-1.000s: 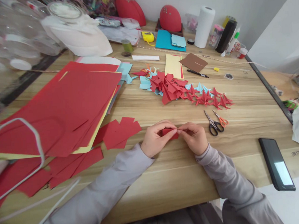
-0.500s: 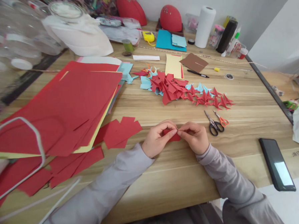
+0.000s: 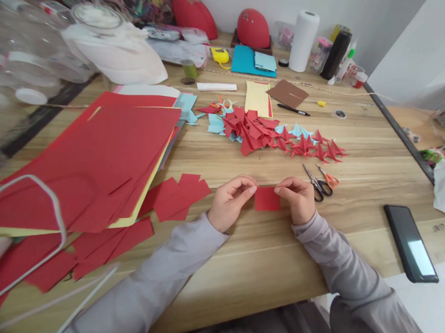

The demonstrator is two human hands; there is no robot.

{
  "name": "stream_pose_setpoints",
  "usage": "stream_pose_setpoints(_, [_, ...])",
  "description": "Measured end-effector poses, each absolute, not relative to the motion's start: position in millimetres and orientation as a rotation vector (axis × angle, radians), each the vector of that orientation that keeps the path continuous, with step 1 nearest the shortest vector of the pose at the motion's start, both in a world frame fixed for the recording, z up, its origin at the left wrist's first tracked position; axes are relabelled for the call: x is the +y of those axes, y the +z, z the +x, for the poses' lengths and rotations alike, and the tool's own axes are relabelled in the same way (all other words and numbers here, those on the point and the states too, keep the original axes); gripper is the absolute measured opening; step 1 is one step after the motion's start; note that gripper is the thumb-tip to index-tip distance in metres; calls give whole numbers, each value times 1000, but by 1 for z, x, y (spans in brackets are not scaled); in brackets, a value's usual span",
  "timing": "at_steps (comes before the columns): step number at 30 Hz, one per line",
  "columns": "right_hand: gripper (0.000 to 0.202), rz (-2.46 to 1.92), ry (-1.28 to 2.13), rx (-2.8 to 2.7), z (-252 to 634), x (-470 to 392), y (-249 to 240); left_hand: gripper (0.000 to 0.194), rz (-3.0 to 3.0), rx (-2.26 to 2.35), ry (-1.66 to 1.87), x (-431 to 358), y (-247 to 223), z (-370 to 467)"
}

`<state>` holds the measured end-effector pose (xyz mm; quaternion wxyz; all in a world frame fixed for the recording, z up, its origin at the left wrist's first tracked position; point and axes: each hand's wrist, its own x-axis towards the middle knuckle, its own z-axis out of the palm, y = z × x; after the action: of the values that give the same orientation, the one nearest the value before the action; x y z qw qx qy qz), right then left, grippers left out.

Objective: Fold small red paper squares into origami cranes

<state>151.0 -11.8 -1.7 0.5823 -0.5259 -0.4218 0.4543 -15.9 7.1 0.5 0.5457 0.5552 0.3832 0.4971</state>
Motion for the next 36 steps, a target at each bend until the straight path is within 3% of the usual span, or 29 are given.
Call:
stream_pose_setpoints(9, [21,-1260,1135,-892,146,-10,-1,29,1034,849,1091,4,-2,-10])
stream_pose_setpoints(16, [32,-1295,1365,-1065,141,-14,5,27,1017,901,1174,7,-4,-9])
stream_pose_setpoints(23, [33,-1341,1238,-1014,144,-11,2,22,994,847,1165,8,-7,-8])
stream_pose_setpoints(36, [36,-1182,1368,-1051,142,-11,-1,43,960,837,1099,9,-10,-10])
